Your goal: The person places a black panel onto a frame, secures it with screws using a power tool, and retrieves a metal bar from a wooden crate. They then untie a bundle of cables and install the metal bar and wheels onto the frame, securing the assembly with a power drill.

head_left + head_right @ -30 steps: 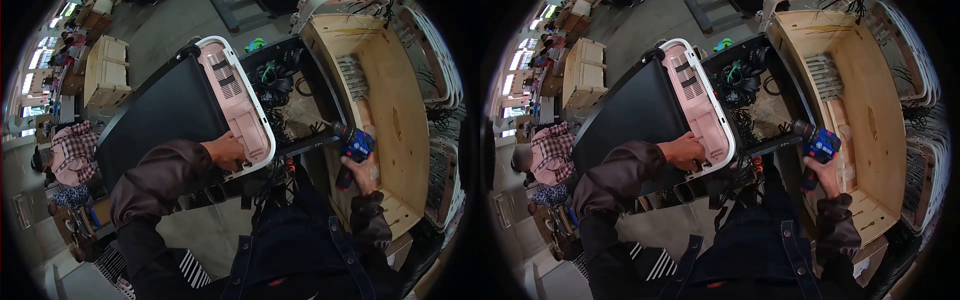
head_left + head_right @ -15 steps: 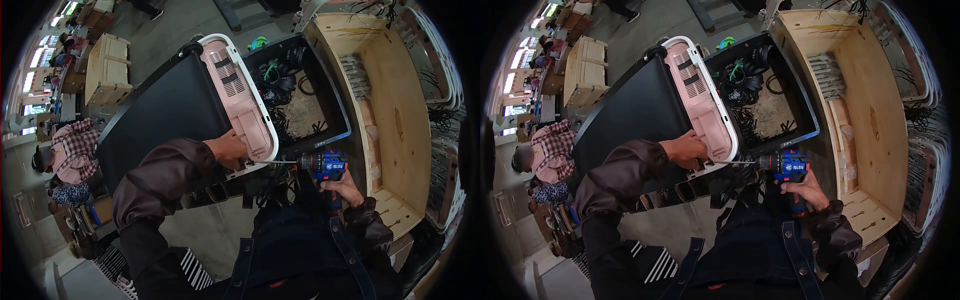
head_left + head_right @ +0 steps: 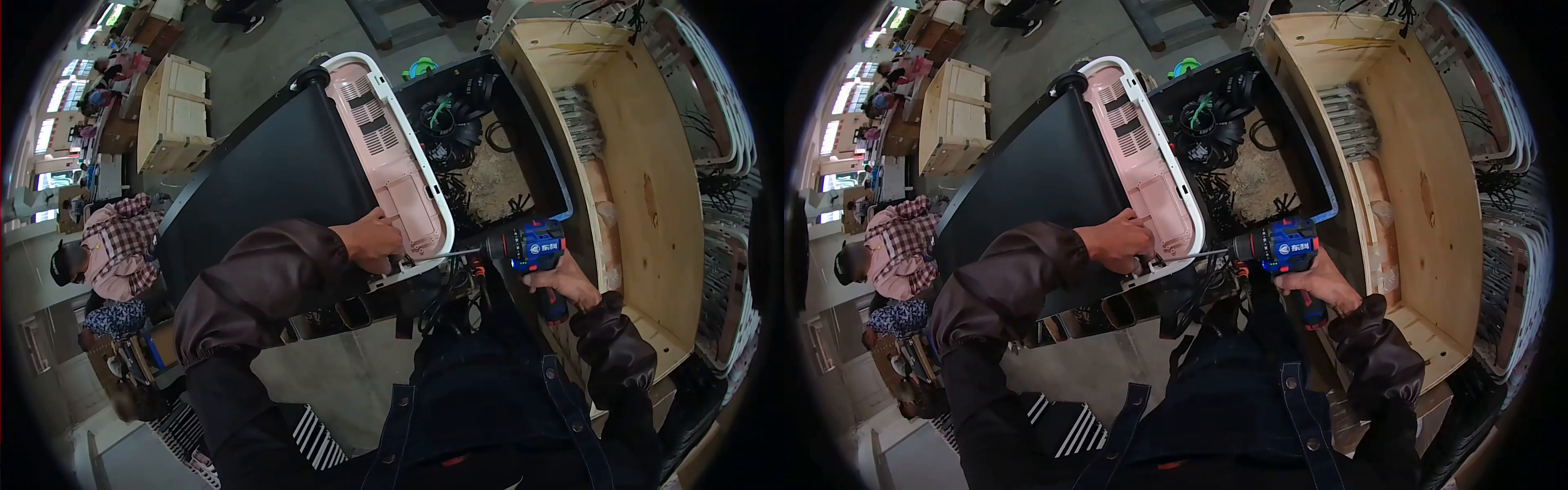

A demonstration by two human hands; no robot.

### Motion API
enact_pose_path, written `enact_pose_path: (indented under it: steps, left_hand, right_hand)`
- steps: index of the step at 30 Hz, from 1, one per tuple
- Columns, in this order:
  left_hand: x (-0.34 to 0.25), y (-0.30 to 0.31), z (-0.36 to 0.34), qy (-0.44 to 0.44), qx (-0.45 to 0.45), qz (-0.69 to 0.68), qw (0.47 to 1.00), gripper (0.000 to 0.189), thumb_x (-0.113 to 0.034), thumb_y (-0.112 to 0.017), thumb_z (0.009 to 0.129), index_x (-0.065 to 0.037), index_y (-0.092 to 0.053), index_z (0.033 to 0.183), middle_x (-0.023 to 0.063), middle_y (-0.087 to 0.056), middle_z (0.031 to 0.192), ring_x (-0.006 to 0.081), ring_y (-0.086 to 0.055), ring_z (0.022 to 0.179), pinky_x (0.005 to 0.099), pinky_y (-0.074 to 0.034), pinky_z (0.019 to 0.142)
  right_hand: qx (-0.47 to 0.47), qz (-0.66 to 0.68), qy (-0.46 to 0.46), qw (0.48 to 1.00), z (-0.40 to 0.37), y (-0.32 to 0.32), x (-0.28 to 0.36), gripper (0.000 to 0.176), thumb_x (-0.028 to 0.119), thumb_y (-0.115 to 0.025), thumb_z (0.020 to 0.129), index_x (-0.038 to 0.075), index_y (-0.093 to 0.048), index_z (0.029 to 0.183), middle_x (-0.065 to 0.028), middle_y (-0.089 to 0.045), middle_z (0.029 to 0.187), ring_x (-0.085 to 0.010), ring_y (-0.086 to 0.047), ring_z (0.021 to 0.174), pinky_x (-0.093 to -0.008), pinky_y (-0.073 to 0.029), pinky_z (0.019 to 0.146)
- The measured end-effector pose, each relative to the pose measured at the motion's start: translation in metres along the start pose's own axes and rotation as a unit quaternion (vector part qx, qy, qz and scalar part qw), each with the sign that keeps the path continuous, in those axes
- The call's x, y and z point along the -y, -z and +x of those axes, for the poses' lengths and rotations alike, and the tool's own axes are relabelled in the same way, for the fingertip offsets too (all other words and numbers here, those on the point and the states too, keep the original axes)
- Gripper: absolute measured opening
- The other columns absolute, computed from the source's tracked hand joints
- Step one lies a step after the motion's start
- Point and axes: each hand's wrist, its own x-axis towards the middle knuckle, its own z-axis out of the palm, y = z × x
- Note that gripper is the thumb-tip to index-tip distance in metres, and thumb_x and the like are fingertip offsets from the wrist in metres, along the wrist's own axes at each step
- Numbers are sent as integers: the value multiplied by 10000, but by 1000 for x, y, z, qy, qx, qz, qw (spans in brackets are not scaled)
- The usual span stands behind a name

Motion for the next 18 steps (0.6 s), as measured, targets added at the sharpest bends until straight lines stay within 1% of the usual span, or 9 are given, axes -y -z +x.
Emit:
enact_pose_path:
  steps: [2,3,5,6,8,9,11,15,18]
  left_hand:
    - [-5,9,1,35,73,22,996,254,-294,-747,754,-165,-753,972,39,-675,1086,274,-557,1180,456,-291,1066]
    - [-3,9,1,36,75,23,996,254,-294,-747,754,-165,-753,972,39,-675,1086,274,-557,1180,456,-291,1066]
    - [3,9,-3,4,50,-49,998,303,-311,-783,735,-140,-730,980,47,-675,1059,271,-577,1137,437,-327,1053]
    - [1,12,-5,5,51,-49,997,303,-311,-783,735,-140,-730,980,47,-675,1059,271,-577,1137,437,-327,1053]
    - [-3,18,-10,11,40,-26,999,353,-294,-835,706,-117,-695,978,56,-672,1022,275,-588,1100,420,-366,1036]
    - [-2,16,-12,13,40,-27,999,353,-294,-835,706,-117,-695,978,56,-672,1022,275,-588,1100,420,-366,1036]
    - [-2,10,-16,-12,-19,-37,999,383,-259,-866,684,-102,-669,973,62,-667,1001,280,-585,1096,413,-382,1035]
    - [-1,6,-18,-27,-52,-33,998,389,-250,-856,655,-95,-710,981,86,-690,963,295,-623,1068,407,-399,1039]
    - [-6,6,-22,-22,-51,-31,998,386,-242,-856,656,-108,-703,984,77,-686,966,287,-622,1070,398,-393,1054]
  right_hand:
    - [5,-2,-10,1000,1,-1,5,283,-16,-759,734,36,-668,997,-28,-677,793,-137,-660,716,-289,-541,674]
    - [6,-1,-9,1000,1,-1,12,283,-16,-759,734,36,-668,997,-28,-677,793,-137,-660,716,-289,-541,674]
    - [8,-24,-29,999,1,-3,26,258,0,-762,742,38,-672,980,-28,-673,793,-136,-656,707,-288,-538,672]
    - [9,-23,-28,999,3,-3,27,258,0,-762,742,38,-672,980,-28,-673,793,-136,-656,707,-288,-538,672]
    - [19,-27,-12,999,7,-1,27,240,14,-761,754,35,-671,975,-31,-675,804,-139,-657,700,-291,-538,672]
    - [21,-27,-11,999,10,1,28,240,14,-761,754,35,-671,975,-31,-675,804,-139,-657,700,-291,-538,672]
    - [31,-50,-28,998,15,4,29,233,12,-759,758,23,-667,971,-40,-675,812,-145,-658,694,-292,-531,661]
    - [8,-36,-24,999,20,-1,41,210,30,-761,763,12,-665,949,-46,-675,803,-149,-658,686,-291,-521,645]
    - [40,-34,-14,999,23,-2,44,227,40,-763,769,7,-657,967,-54,-673,798,-148,-655,681,-290,-510,635]
